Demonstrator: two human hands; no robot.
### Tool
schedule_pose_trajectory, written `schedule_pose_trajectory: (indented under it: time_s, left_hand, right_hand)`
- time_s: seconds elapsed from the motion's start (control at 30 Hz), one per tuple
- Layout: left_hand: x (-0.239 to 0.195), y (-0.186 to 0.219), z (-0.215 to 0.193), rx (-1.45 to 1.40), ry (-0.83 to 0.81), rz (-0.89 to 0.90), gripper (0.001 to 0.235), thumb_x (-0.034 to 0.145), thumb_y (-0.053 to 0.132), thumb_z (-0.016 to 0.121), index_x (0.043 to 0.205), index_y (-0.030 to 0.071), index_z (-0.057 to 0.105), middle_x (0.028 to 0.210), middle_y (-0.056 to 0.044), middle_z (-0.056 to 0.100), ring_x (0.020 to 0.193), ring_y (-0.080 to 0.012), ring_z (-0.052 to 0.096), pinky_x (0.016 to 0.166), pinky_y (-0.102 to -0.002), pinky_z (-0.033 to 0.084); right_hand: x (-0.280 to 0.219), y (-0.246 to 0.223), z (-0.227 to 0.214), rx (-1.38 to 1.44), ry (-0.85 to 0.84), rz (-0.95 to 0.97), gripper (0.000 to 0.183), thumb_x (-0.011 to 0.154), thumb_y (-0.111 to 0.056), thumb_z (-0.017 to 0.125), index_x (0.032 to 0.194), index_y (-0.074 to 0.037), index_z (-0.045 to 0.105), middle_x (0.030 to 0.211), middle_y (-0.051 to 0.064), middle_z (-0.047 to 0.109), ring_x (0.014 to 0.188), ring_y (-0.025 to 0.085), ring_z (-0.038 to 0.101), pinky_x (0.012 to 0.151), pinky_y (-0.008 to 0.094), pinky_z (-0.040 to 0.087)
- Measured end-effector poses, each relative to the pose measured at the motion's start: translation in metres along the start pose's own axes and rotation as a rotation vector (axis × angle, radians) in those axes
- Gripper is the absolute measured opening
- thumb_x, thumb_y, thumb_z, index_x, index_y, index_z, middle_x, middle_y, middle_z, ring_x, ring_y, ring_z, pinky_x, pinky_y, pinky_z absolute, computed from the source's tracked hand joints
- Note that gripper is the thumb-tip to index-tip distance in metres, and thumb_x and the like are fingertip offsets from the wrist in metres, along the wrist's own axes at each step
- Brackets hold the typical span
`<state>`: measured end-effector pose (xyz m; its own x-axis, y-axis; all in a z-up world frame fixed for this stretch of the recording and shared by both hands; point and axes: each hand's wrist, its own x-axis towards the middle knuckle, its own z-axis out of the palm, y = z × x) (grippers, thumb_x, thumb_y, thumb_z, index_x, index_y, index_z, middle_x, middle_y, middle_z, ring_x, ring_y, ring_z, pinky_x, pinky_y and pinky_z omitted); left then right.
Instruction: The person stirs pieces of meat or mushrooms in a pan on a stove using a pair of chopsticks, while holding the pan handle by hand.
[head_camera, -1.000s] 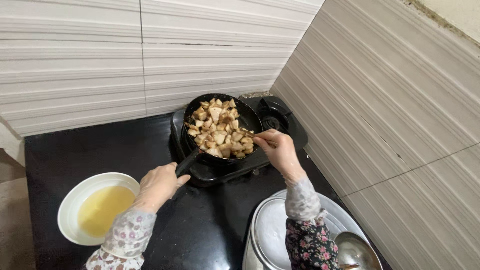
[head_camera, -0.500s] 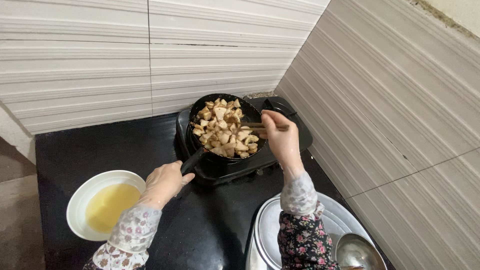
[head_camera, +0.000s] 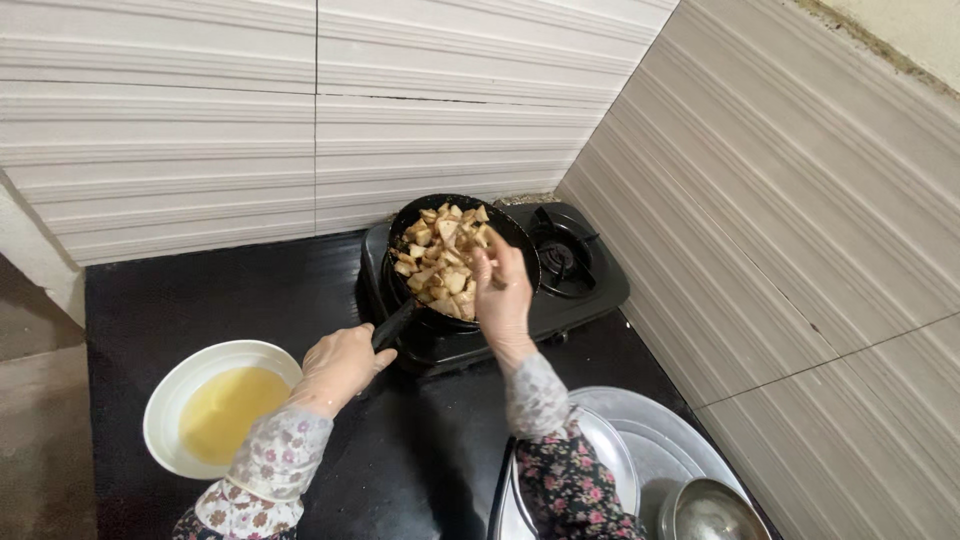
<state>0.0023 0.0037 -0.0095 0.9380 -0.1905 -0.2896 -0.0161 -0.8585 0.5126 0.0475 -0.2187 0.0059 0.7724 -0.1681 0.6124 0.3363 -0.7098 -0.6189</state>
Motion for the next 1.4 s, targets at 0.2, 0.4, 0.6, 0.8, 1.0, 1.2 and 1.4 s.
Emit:
schedule_pose_trajectory:
  time_s: [0.2,0.4,0.6,0.8,1.0,1.2,1.4]
  left_hand:
    - [0.0,0.001,0.0,-0.039,-0.022,-0.016,0.039,0.094,0.043,0.067,0.116,0.011,0.068,0.1,-0.013,0.076,0.103,-0.0311,0.073,0.092,-0.046,0.057]
    - [-0.001,0.0,-0.001,-0.004,0.006,0.014,0.039,0.094,0.045,0.067,0.11,0.01,0.07,0.094,-0.013,0.076,0.097,-0.0305,0.073,0.087,-0.046,0.057]
    - [-0.004,0.004,-0.005,-0.025,-0.072,-0.056,0.037,0.097,0.045,0.063,0.109,0.01,0.069,0.081,-0.012,0.078,0.087,-0.0277,0.079,0.084,-0.043,0.059]
    - [-0.001,0.002,-0.002,-0.028,-0.064,-0.07,0.038,0.096,0.046,0.064,0.11,0.011,0.071,0.077,-0.01,0.076,0.083,-0.0262,0.078,0.083,-0.043,0.06]
    - [0.0,0.005,-0.004,-0.017,-0.068,-0.085,0.038,0.095,0.047,0.064,0.112,0.013,0.069,0.076,-0.008,0.075,0.083,-0.0245,0.077,0.084,-0.043,0.059]
    - [-0.001,0.003,-0.004,-0.025,-0.071,-0.07,0.039,0.096,0.046,0.063,0.109,0.011,0.071,0.07,-0.009,0.075,0.076,-0.0248,0.078,0.08,-0.042,0.06]
    - [0.002,0.003,-0.001,0.005,0.019,-0.003,0.039,0.092,0.048,0.068,0.109,0.012,0.071,0.067,-0.005,0.07,0.076,-0.0227,0.071,0.076,-0.043,0.057]
  right_hand:
    - [0.004,0.014,0.004,0.243,0.146,0.164,0.022,0.101,-0.023,0.066,0.107,-0.006,0.078,0.093,0.008,0.075,0.076,0.019,0.07,0.067,0.03,0.062]
    - [0.022,0.028,-0.049,0.589,0.384,0.34,0.031,0.101,-0.024,0.063,0.104,0.005,0.073,0.088,0.02,0.077,0.071,0.027,0.079,0.062,0.034,0.069]
    - [0.036,0.07,-0.106,0.601,0.465,0.382,0.035,0.104,-0.022,0.06,0.1,0.011,0.069,0.086,0.024,0.074,0.069,0.03,0.077,0.06,0.035,0.068]
    - [0.042,0.126,-0.102,0.644,0.347,0.66,0.035,0.103,-0.022,0.059,0.102,0.012,0.068,0.089,0.024,0.073,0.071,0.033,0.076,0.061,0.036,0.067]
    - [0.055,0.121,-0.105,0.405,0.051,0.418,0.028,0.099,-0.017,0.066,0.106,0.01,0.071,0.097,0.019,0.075,0.086,0.026,0.077,0.078,0.034,0.066]
    - [0.048,0.089,-0.093,0.181,0.011,0.345,0.019,0.097,-0.017,0.071,0.104,-0.001,0.076,0.096,0.01,0.077,0.08,0.017,0.073,0.073,0.028,0.063]
    - [0.038,0.07,-0.078,0.112,0.035,0.281,0.018,0.095,-0.016,0.076,0.103,-0.001,0.079,0.089,0.006,0.076,0.075,0.013,0.068,0.068,0.025,0.056]
